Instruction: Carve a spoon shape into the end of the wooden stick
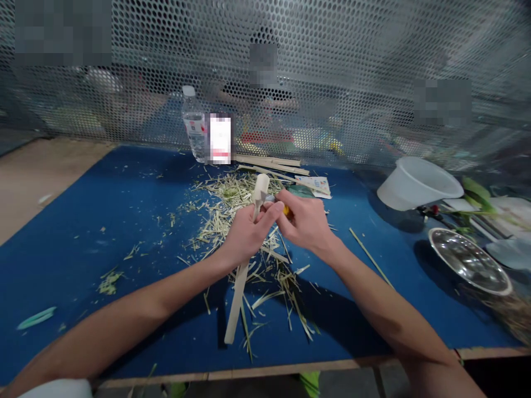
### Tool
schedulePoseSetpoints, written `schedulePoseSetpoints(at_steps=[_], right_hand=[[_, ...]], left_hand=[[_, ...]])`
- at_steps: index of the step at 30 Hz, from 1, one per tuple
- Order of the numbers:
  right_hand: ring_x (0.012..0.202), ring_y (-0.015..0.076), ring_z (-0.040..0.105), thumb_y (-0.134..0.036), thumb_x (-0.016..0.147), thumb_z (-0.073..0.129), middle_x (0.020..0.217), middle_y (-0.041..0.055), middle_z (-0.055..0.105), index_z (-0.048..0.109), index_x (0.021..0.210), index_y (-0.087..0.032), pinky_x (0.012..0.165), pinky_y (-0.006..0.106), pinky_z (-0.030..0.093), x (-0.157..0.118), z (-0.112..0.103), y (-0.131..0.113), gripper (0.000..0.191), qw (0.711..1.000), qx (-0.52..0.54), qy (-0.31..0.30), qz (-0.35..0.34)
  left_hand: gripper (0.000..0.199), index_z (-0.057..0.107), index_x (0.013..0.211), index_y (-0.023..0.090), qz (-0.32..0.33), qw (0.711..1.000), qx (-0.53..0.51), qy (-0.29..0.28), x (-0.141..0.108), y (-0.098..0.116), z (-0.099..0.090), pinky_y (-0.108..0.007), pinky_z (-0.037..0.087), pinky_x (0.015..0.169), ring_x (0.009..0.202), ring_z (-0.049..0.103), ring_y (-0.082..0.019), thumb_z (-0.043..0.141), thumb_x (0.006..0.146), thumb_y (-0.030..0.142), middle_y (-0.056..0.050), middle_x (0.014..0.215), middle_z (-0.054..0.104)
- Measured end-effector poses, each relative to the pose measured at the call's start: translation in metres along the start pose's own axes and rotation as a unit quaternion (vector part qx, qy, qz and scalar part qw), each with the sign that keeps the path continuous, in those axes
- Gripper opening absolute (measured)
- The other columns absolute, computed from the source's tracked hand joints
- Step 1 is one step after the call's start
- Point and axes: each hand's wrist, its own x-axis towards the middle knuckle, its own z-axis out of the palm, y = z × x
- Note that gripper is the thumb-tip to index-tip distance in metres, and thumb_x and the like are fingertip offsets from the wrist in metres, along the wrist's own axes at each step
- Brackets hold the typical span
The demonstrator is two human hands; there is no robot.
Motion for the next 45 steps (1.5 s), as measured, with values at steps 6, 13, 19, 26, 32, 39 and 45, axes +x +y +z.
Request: schedulePoseSetpoints(at_steps=[6, 13, 19, 26, 32, 39, 45], right_hand=[[0.048, 0.0101, 0.039, -0.035, 0.088, 0.05, 0.056, -0.0051, 0.051, 0.044, 0.074, -0.024, 0.051, 0.027, 0.026, 0.002, -0.004, 0.001, 0.019, 0.999, 0.052, -0.014, -0.004], [0.047, 0.0104, 0.041, -0.036, 0.088, 0.05, 0.056, -0.0051, 0.052, 0.046, 0.075, -0.024, 0.051, 0.027, 0.024, 0.001, -0.005, 0.001, 0.018, 0.999, 0.031, -0.014, -0.008], [0.05, 0.0123, 0.045, -0.036, 0.089, 0.049, 0.058, -0.0028, 0.054, 0.043, 0.073, -0.025, 0.05, 0.027, 0.025, 0.001, 0.001, -0.007, 0.02, 0.999, 0.013, 0.023, 0.029], [0.048, 0.0101, 0.04, -0.037, 0.089, 0.049, 0.057, -0.0047, 0.052, 0.046, 0.075, -0.024, 0.051, 0.026, 0.028, 0.002, -0.006, 0.002, 0.02, 0.997, 0.073, -0.025, -0.021], [0.051, 0.0126, 0.046, -0.037, 0.089, 0.05, 0.06, -0.0021, 0.057, 0.05, 0.077, -0.024, 0.051, 0.028, 0.026, 0.001, 0.002, 0.0, 0.018, 1.0, -0.006, 0.028, -0.004], [0.051, 0.0113, 0.046, -0.042, 0.095, 0.048, 0.059, -0.0025, 0.052, 0.048, 0.076, -0.024, 0.053, 0.029, 0.03, 0.01, -0.004, 0.009, 0.027, 0.993, 0.021, 0.104, 0.056], [0.054, 0.0096, 0.039, -0.052, 0.094, 0.05, 0.059, -0.0058, 0.041, 0.044, 0.074, -0.024, 0.053, 0.027, 0.032, 0.013, -0.009, 0.018, 0.035, 0.968, 0.218, 0.071, 0.103]], left_hand=[[0.051, 0.029, 0.057, 0.021, 0.01, 1.0, -0.017, -0.013, -0.002, 0.0, 0.0, -0.026, 0.014, 0.042, 0.042, 0.02, -0.005, 0.068, 0.083, 0.043, 0.009, 0.046, 0.023], [0.047, 0.034, 0.06, 0.021, 0.013, 0.999, -0.022, -0.026, -0.001, -0.001, -0.001, -0.025, 0.015, 0.042, 0.041, 0.022, -0.005, 0.066, 0.085, 0.045, 0.01, 0.044, 0.025], [0.051, 0.032, 0.059, 0.022, -0.003, 1.0, -0.011, 0.022, -0.002, -0.003, 0.002, -0.026, 0.017, 0.041, 0.04, 0.023, -0.005, 0.065, 0.084, 0.053, 0.009, 0.042, 0.027], [0.045, 0.038, 0.063, 0.021, 0.002, 0.998, -0.038, -0.043, -0.002, -0.002, 0.001, -0.025, 0.014, 0.039, 0.038, 0.021, -0.004, 0.065, 0.085, 0.048, 0.01, 0.043, 0.026], [0.048, 0.036, 0.063, 0.021, -0.013, 0.997, -0.059, -0.042, 0.001, 0.005, 0.001, -0.024, 0.014, 0.038, 0.035, 0.022, -0.003, 0.063, 0.085, 0.055, 0.011, 0.041, 0.027], [0.051, 0.03, 0.06, 0.022, -0.026, 0.997, -0.042, -0.058, -0.001, 0.005, 0.002, -0.025, 0.015, 0.039, 0.036, 0.022, -0.004, 0.059, 0.088, 0.053, 0.01, 0.041, 0.026], [0.046, 0.031, 0.064, 0.021, -0.005, 0.998, 0.03, -0.047, -0.003, 0.002, -0.001, -0.025, 0.021, 0.044, 0.044, 0.025, -0.006, 0.055, 0.092, 0.048, 0.008, 0.05, 0.027]])
